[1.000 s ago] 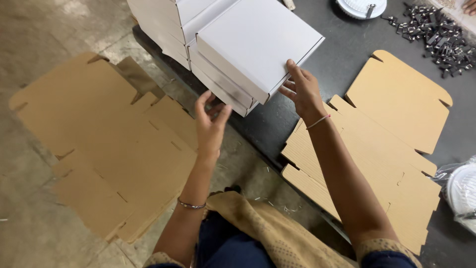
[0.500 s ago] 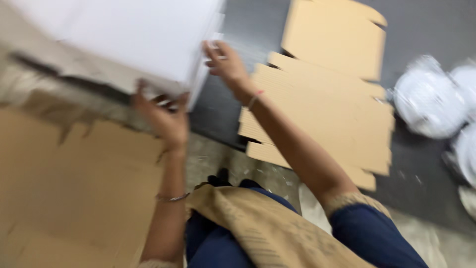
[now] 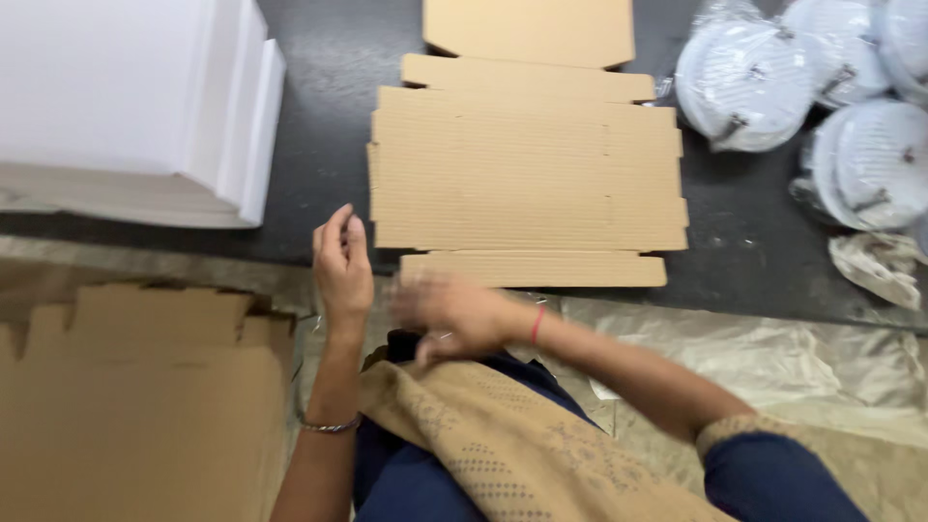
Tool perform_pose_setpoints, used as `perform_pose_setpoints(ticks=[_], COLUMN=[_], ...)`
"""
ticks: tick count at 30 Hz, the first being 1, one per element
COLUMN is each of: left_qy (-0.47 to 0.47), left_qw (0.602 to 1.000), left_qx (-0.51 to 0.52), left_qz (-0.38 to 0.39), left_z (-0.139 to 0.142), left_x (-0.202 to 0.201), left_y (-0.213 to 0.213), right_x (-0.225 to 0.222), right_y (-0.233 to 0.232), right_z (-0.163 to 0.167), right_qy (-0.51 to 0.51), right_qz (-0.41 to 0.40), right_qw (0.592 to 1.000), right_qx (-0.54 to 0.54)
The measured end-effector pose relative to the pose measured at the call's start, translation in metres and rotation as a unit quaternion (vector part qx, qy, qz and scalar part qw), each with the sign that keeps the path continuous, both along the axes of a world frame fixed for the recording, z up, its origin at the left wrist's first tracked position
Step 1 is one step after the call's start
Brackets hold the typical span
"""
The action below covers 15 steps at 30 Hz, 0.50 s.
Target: The person places plastic-wrapped round LED ceiling light fixtures one at a time into white cardboard product boxes, folds the box flaps closed, and sets finished boxes aside on the workbench. They open each new box, insert a light fixture, and close the lid before reaching for the next fixture.
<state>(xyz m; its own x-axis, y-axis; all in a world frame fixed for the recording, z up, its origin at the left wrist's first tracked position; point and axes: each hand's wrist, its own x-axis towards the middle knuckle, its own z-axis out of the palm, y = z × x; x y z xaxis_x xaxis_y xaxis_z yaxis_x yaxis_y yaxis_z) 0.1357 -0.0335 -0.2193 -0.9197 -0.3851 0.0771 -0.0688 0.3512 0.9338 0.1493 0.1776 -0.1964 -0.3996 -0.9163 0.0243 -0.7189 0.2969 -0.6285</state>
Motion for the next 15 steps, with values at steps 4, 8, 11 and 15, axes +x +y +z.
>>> perform_pose_setpoints(ticks=[4, 8, 11, 15], left_qy=[-0.028, -0.014, 0.026, 0.057], left_qw=[0.995, 0.998, 0.992, 0.966], left_qx=[-0.091, -0.064, -0.119, -0.251], left_qz=[-0.01, -0.026, -0.015, 0.004], left_z=[-0.004, -0.01, -0.006, 0.011], left_x=[0.006, 0.013, 0.019, 0.027], left_y=[0.015, 0.028, 0.037, 0.048], right_x=[0.029, -0.005, -0.003, -0.002], right_y=[0.069, 0.199, 0.25, 0.275], right_z=[0.0, -0.009, -0.033, -0.065], right_qy=[-0.056, 0.175, 0.144, 0.112], right_qz=[-0.24, -0.626, -0.689, -0.692], right_qw=[0.965, 0.76, 0.706, 0.707], right_qx=[-0.087, 0.018, 0.08, 0.095])
